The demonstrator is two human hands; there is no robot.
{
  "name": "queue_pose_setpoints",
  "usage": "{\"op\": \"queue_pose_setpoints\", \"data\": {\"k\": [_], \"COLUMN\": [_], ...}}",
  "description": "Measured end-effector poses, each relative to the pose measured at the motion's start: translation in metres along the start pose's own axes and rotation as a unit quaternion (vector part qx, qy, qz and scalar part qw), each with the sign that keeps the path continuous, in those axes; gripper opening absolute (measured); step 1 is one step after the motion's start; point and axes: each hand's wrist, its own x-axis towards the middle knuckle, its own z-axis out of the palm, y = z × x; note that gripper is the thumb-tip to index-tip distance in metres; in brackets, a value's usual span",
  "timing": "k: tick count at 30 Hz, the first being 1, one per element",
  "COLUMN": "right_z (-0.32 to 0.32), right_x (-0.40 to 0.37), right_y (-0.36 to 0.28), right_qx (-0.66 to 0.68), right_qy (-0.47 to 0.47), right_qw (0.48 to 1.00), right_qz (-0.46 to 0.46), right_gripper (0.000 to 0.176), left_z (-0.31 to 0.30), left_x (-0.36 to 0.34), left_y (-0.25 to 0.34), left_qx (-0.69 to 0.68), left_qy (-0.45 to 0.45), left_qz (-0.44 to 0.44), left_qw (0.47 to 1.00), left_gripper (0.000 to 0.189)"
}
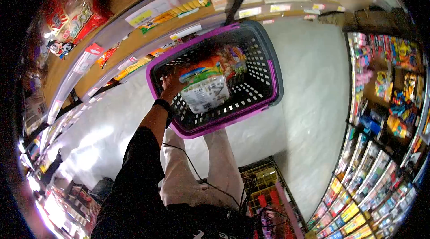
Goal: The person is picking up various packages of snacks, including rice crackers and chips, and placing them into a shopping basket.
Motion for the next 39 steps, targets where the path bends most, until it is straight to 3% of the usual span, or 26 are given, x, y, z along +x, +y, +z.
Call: {"op": "queue_pose_setpoints", "data": {"k": [4, 6, 7, 8, 9, 10, 12, 14, 16, 18, 20, 22, 24, 25, 27, 28, 29, 32, 34, 35, 36, 38, 39], "right_z": [-0.003, -0.005, -0.006, -0.009, -0.007, -0.009, -0.012, -0.018, 0.038, 0.087, 0.119, 0.163, 0.192, 0.205, 0.223, 0.235, 0.246, 0.267, 0.289, 0.296, 0.303, 0.319, 0.328], "right_x": [-0.026, -0.029, -0.037, -0.037, -0.036, -0.031, -0.010, 0.033, -0.041, -0.092, -0.132, -0.190, -0.235, -0.248, -0.261, -0.262, -0.262, -0.304, -0.317, -0.317, -0.321, -0.332, -0.340], "right_y": [0.036, 0.050, 0.057, 0.058, 0.062, 0.063, 0.054, 0.058, -0.110, -0.212, -0.283, -0.337, -0.373, -0.382, -0.392, -0.393, -0.396, -0.400, -0.392, -0.387, -0.384, -0.377, -0.376], "right_qx": [-0.018, -0.025, -0.029, -0.032, -0.039, -0.042, -0.045, 0.009, -0.233, -0.129, -0.224, -0.177, -0.185, -0.199, -0.221, -0.249, -0.153, -0.183, -0.142, -0.120, -0.098, -0.088, -0.082], "right_qy": [-0.006, -0.016, -0.022, -0.025, -0.030, -0.035, -0.051, -0.091, 0.003, -0.002, 0.050, 0.096, 0.085, 0.068, 0.059, 0.043, -0.021, -0.010, 0.019, 0.036, 0.051, 0.063, 0.102], "right_qw": [0.999, 0.998, 0.998, 0.999, 0.998, 0.999, 0.992, 0.938, 0.924, 0.945, 0.863, 0.795, 0.756, 0.719, 0.691, 0.672, 0.656, 0.633, 0.641, 0.664, 0.686, 0.712, 0.713], "right_qz": [0.050, 0.048, 0.048, 0.035, 0.024, -0.003, -0.108, -0.335, -0.304, -0.302, -0.450, -0.572, -0.622, -0.663, -0.686, -0.696, -0.739, -0.752, -0.754, -0.738, -0.719, -0.694, -0.689], "right_gripper": [0.033, 0.032, 0.032, 0.032, 0.031, 0.031, 0.030, 0.030, 0.034, 0.051, 0.070, 0.077, 0.079, 0.082, 0.080, 0.079, 0.065, 0.050, 0.045, 0.045, 0.044, 0.041, 0.041], "left_z": [0.019, 0.018, 0.001, -0.008, -0.011, -0.037, -0.075, -0.120, -0.166, -0.216, -0.257, -0.298, -0.341, -0.355, -0.387, -0.397, -0.409, -0.425, -0.432, -0.434, -0.435, -0.432, -0.423], "left_x": [-0.025, -0.045, -0.072, -0.090, -0.115, -0.140, -0.188, -0.238, -0.289, -0.333, -0.365, -0.403, -0.439, -0.449, -0.464, -0.470, -0.476, -0.482, -0.486, -0.490, -0.490, -0.491, -0.489], "left_y": [-0.008, -0.001, 0.005, 0.013, 0.017, 0.029, 0.041, 0.040, 0.033, 0.017, 0.000, -0.022, -0.040, -0.054, -0.077, -0.088, -0.098, -0.129, -0.143, -0.145, -0.146, -0.151, -0.157], "left_qx": [0.008, 0.053, 0.038, -0.044, 0.021, -0.071, -0.105, -0.110, -0.113, -0.150, -0.162, -0.196, -0.225, -0.249, -0.281, -0.277, -0.300, -0.310, -0.385, -0.362, -0.363, -0.347, -0.365], "left_qy": [0.060, 0.053, 0.087, 0.083, 0.154, 0.162, 0.212, 0.201, 0.188, 0.282, 0.332, 0.349, 0.336, 0.333, 0.334, 0.341, 0.329, 0.324, 0.329, 0.375, 0.375, 0.499, 0.479], "left_qz": [0.023, 0.039, 0.099, 0.091, 0.127, 0.155, 0.173, 0.206, 0.239, 0.317, 0.347, 0.422, 0.430, 0.454, 0.492, 0.495, 0.501, 0.511, 0.447, 0.401, 0.402, 0.290, 0.273], "left_qw": [0.998, 0.996, 0.991, 0.991, 0.980, 0.972, 0.956, 0.951, 0.946, 0.893, 0.862, 0.814, 0.807, 0.788, 0.753, 0.750, 0.742, 0.733, 0.737, 0.753, 0.752, 0.740, 0.750], "left_gripper": [0.087, 0.065, 0.063, 0.063, 0.059, 0.056, 0.055, 0.061, 0.068, 0.060, 0.055, 0.054, 0.055, 0.053, 0.048, 0.048, 0.048, 0.057, 0.071, 0.081, 0.081, 0.085, 0.084]}}
